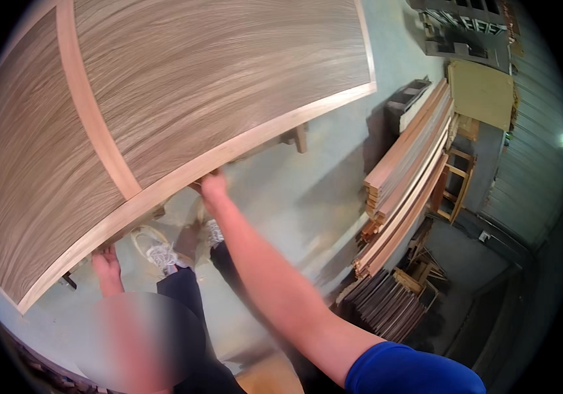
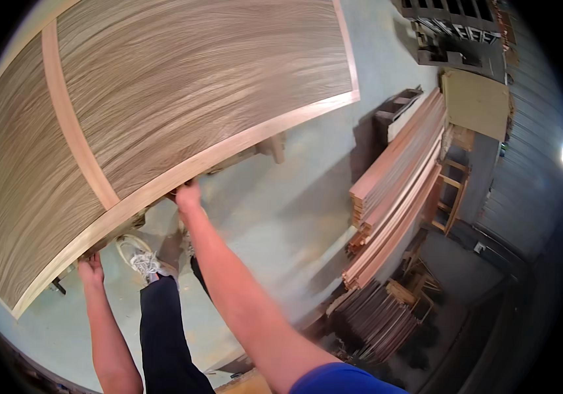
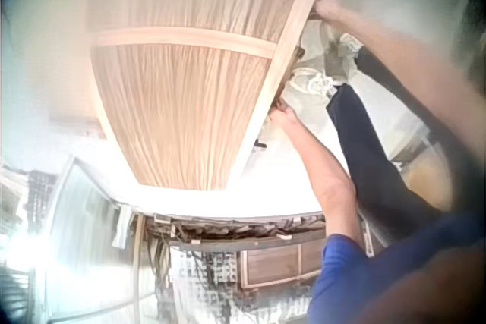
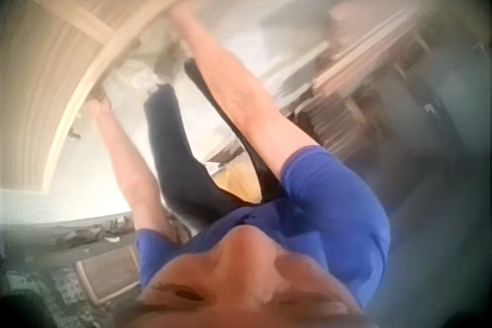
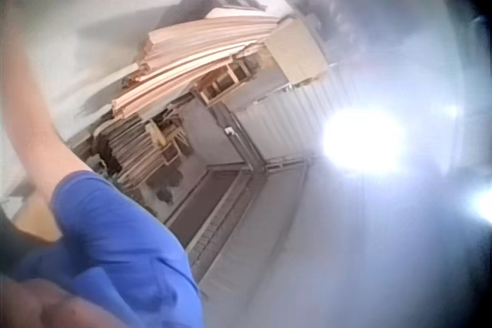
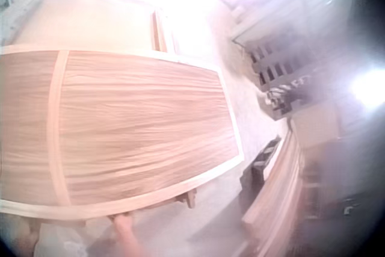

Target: The person uses a nail gun to attach trim to a large wooden panel, then sands the surface and edges with an orbital sander and sanding block. They use a utility knife to trim excess material and move the panel with a pallet jack before returning to sanding.

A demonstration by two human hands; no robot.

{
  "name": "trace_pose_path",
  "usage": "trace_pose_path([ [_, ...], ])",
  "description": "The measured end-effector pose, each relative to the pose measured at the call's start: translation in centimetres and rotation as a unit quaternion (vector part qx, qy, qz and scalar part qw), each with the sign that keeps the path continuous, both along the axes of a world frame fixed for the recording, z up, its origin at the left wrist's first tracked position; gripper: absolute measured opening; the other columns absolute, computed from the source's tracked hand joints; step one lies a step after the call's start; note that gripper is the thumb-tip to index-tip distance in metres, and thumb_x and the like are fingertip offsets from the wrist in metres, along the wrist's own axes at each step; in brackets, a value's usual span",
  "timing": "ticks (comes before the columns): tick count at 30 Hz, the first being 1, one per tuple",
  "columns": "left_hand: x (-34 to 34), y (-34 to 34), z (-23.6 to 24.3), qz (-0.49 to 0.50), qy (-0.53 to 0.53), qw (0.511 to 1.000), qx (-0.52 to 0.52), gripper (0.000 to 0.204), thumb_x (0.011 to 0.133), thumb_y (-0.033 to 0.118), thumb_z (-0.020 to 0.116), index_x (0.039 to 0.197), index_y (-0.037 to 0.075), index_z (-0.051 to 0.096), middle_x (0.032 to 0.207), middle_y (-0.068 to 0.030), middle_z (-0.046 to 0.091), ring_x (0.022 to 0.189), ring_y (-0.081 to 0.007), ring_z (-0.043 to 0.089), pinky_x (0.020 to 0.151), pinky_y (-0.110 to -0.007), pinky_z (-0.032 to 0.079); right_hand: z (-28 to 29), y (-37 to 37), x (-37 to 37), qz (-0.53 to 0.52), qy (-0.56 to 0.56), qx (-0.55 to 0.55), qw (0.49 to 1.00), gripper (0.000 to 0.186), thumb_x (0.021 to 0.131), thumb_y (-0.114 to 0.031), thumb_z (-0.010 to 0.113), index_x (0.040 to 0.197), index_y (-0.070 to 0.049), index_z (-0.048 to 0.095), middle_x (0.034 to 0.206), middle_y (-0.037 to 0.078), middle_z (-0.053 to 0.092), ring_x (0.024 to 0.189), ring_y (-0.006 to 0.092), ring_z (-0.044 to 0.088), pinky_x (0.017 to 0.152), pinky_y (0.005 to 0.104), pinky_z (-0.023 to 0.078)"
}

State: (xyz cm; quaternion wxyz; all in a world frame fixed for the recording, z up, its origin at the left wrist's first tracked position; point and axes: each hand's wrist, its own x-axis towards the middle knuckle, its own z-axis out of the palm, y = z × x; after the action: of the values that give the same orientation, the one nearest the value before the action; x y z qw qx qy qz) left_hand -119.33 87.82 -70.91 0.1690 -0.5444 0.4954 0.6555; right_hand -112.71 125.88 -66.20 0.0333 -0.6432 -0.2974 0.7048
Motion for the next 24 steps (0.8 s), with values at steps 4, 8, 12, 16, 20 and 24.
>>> trace_pose_path([
  [4, 0.0, 0.1, 4.4, -0.083, -0.043, 0.991, 0.098, 0.046, 0.111, 0.027, 0.051, 0.143, -0.004, 0.045, 0.137, -0.0178, 0.061, 0.129, -0.0347, 0.06, 0.114, -0.044, 0.051, 1.0, 1.1, 0.6, 0.017, 0.022, -0.005, 1.0, 0.045, 0.109, -0.025, 0.053, 0.145, 0.001, 0.043, 0.132, 0.015, 0.064, 0.112, 0.0294, 0.07, 0.095, 0.0445, 0.062],
  [8, 6.3, -6.4, 9.6, -0.087, -0.096, 0.981, 0.141, 0.031, 0.109, 0.031, 0.057, 0.119, 0.002, 0.056, 0.117, -0.0132, 0.067, 0.112, -0.0282, 0.068, 0.102, -0.043, 0.058, 6.7, 0.2, 4.9, 0.18, -0.008, -0.042, 0.983, 0.031, 0.105, -0.026, 0.057, 0.113, 0.003, 0.064, 0.093, 0.012, 0.071, 0.084, 0.0225, 0.071, 0.075, 0.0353, 0.059],
  [12, 12.4, -6.7, 20.6, -0.364, -0.146, 0.919, 0.044, 0.028, 0.106, 0.031, 0.062, 0.117, 0.005, 0.056, 0.11, -0.0132, 0.069, 0.094, -0.0242, 0.072, 0.079, -0.038, 0.063, 13.3, -1.6, 13.8, 0.408, -0.082, 0.105, 0.903, 0.025, 0.094, -0.022, 0.061, 0.08, -0.001, 0.065, 0.07, 0.012, 0.068, 0.062, 0.022, 0.065, 0.061, 0.0396, 0.052],
  [16, 16.5, -6.2, 32.4, -0.364, -0.189, 0.912, -0.014, 0.025, 0.105, 0.026, 0.061, 0.117, 0.004, 0.055, 0.107, -0.0168, 0.071, 0.089, -0.0282, 0.074, 0.074, -0.037, 0.064, 26.6, -0.5, 14.6, 0.56, -0.134, 0.171, 0.8, 0.033, 0.092, -0.029, 0.058, 0.091, 0.0, 0.073, 0.086, 0.024, 0.073, 0.082, 0.038, 0.071, 0.079, 0.05, 0.054],
  [20, 17.7, -6.3, 40.4, -0.378, -0.134, 0.916, -0.024, 0.028, 0.105, 0.023, 0.058, 0.119, -0.001, 0.055, 0.109, -0.0205, 0.071, 0.094, -0.0298, 0.075, 0.078, -0.038, 0.063, 33.5, 2.1, 16.2, 0.606, -0.111, 0.111, 0.78, 0.023, 0.092, -0.02, 0.062, 0.089, 0.001, 0.071, 0.076, 0.013, 0.075, 0.071, 0.0214, 0.074, 0.067, 0.0358, 0.059],
  [24, 19.1, -7.8, 41.5, -0.572, 0.011, 0.814, -0.106, 0.033, 0.105, 0.024, 0.059, 0.121, -0.004, 0.055, 0.107, -0.0191, 0.073, 0.094, -0.026, 0.075, 0.077, -0.036, 0.062, 37.8, 2.8, 20.9, 0.431, -0.059, 0.042, 0.899, 0.015, 0.099, -0.011, 0.058, 0.103, 0.003, 0.056, 0.084, 0.018, 0.074, 0.069, 0.021, 0.073, 0.058, 0.031, 0.058],
])
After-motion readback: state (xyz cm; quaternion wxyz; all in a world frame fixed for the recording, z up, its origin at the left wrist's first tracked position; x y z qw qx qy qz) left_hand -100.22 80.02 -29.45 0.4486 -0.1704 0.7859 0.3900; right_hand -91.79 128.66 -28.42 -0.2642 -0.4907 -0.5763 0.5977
